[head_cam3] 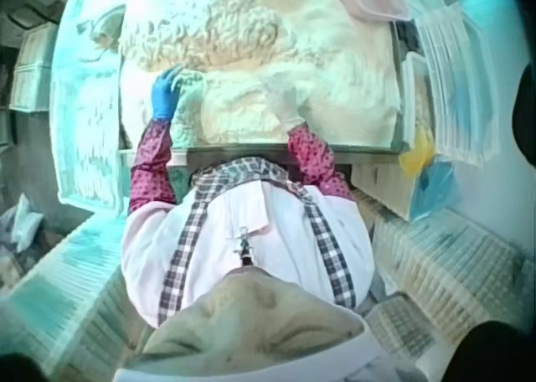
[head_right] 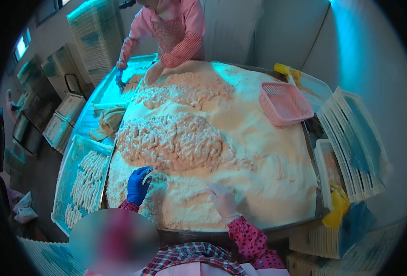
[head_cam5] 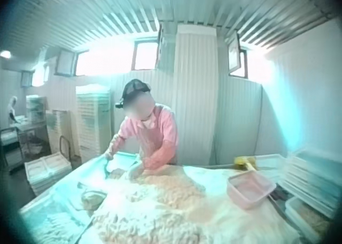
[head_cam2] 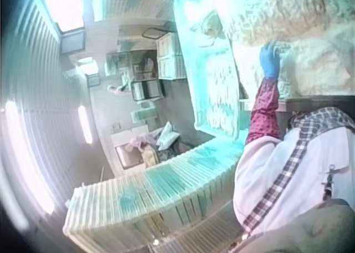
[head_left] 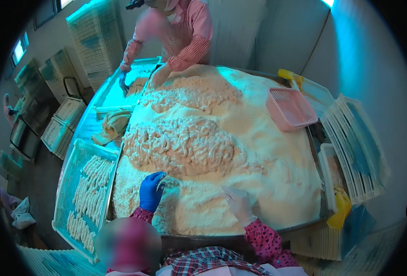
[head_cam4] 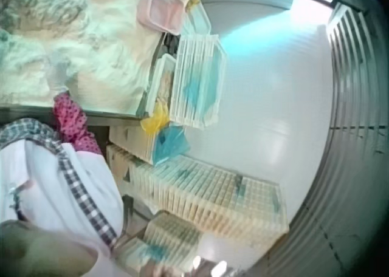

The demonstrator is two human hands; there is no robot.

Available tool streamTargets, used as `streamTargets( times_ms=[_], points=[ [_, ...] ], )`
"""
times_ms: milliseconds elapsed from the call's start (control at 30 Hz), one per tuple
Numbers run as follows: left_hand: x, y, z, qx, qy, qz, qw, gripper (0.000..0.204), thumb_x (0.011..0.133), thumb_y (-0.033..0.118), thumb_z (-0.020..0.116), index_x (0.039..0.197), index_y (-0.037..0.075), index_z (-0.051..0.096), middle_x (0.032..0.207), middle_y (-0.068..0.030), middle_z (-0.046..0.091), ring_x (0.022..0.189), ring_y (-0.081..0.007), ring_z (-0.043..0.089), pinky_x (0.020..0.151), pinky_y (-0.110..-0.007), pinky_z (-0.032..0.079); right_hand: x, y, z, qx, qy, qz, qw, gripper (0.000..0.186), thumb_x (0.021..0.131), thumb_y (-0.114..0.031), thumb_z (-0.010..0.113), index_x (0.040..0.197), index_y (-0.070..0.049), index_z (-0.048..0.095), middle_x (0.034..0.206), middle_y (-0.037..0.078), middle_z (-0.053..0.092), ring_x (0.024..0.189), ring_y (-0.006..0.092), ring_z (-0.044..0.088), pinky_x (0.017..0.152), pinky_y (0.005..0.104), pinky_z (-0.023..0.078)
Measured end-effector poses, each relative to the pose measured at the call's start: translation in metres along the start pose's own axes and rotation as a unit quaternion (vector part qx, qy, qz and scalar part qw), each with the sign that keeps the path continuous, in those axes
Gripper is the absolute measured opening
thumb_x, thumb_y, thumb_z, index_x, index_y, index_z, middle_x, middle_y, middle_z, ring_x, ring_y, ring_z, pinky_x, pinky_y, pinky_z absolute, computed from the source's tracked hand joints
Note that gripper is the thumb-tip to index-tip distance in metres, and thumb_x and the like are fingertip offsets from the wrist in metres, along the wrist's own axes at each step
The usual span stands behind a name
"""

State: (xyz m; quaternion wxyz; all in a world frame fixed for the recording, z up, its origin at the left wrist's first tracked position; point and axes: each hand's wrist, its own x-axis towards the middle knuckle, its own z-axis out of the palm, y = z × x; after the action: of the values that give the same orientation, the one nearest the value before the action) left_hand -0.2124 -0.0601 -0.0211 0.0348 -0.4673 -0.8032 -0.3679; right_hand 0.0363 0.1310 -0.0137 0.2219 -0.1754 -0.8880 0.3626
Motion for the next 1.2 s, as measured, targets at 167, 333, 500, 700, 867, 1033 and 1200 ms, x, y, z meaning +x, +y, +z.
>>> streamTargets(
  times_ms=[167,333,500,700,867,1033,1200],
  points=[
    [-0.041,-0.018,-0.008,-0.056,-0.147,0.110,0.981,0.039,0.075,0.011,0.067,0.113,0.012,0.060,0.108,-0.0120,0.062,0.094,-0.0341,0.059,0.080,-0.041,0.048,0.004,-0.029,0.067,-0.309,-0.055,-0.088,0.945,0.025,0.081,-0.013,0.059,0.106,-0.008,0.063,0.101,0.013,0.064,0.093,0.0268,0.062,0.082,0.0374,0.049],
    [-0.045,-0.029,-0.047,-0.174,-0.130,0.110,0.970,0.037,0.076,0.011,0.065,0.112,0.010,0.060,0.105,-0.0133,0.063,0.090,-0.0335,0.060,0.075,-0.042,0.049,-0.007,-0.023,0.062,0.039,0.194,0.134,0.971,0.013,0.079,0.000,0.060,0.090,-0.004,0.066,0.086,0.007,0.064,0.078,0.0161,0.060,0.069,0.0296,0.050],
    [-0.042,-0.043,-0.065,-0.142,-0.080,0.099,0.982,0.038,0.077,0.008,0.066,0.114,0.010,0.060,0.110,-0.0134,0.061,0.094,-0.0326,0.060,0.077,-0.040,0.049,-0.002,-0.080,0.063,-0.071,0.330,0.126,0.933,0.025,0.078,-0.005,0.067,0.102,-0.001,0.063,0.086,0.007,0.063,0.080,0.0160,0.060,0.073,0.0303,0.049],
    [-0.051,-0.029,-0.060,-0.122,-0.130,0.049,0.983,0.029,0.076,0.007,0.067,0.104,0.012,0.066,0.097,-0.0094,0.065,0.086,-0.0283,0.063,0.072,-0.037,0.051,0.002,-0.052,0.030,-0.019,0.136,0.137,0.981,0.045,0.077,-0.018,0.071,0.117,-0.004,0.059,0.108,0.014,0.064,0.096,0.0256,0.062,0.082,0.0348,0.047],
    [-0.089,-0.015,-0.018,-0.072,-0.269,0.021,0.960,0.020,0.083,0.023,0.062,0.100,0.015,0.068,0.093,-0.0103,0.065,0.080,-0.0317,0.063,0.069,-0.039,0.051,0.001,-0.026,0.081,-0.171,-0.031,-0.043,0.984,0.042,0.079,-0.024,0.068,0.114,-0.003,0.059,0.102,0.013,0.065,0.088,0.0248,0.063,0.076,0.0331,0.049],
    [-0.081,0.021,-0.007,-0.117,-0.266,-0.039,0.956,0.026,0.087,0.025,0.059,0.109,0.011,0.063,0.100,-0.0140,0.065,0.088,-0.0291,0.064,0.075,-0.038,0.051,0.006,-0.055,0.100,0.091,-0.048,0.201,0.974,0.032,0.085,-0.019,0.065,0.112,-0.003,0.060,0.093,0.005,0.065,0.076,0.0145,0.059,0.070,0.0270,0.047],
    [-0.092,0.027,0.041,-0.495,-0.205,-0.273,0.799,0.032,0.087,0.018,0.064,0.113,0.001,0.059,0.103,-0.0057,0.064,0.094,-0.0142,0.058,0.083,-0.029,0.046,0.002,-0.074,0.092,0.472,0.002,0.290,0.833,0.018,0.091,-0.011,0.057,0.106,-0.002,0.061,0.088,0.001,0.063,0.072,0.0067,0.055,0.066,0.0222,0.046]
  ],
)
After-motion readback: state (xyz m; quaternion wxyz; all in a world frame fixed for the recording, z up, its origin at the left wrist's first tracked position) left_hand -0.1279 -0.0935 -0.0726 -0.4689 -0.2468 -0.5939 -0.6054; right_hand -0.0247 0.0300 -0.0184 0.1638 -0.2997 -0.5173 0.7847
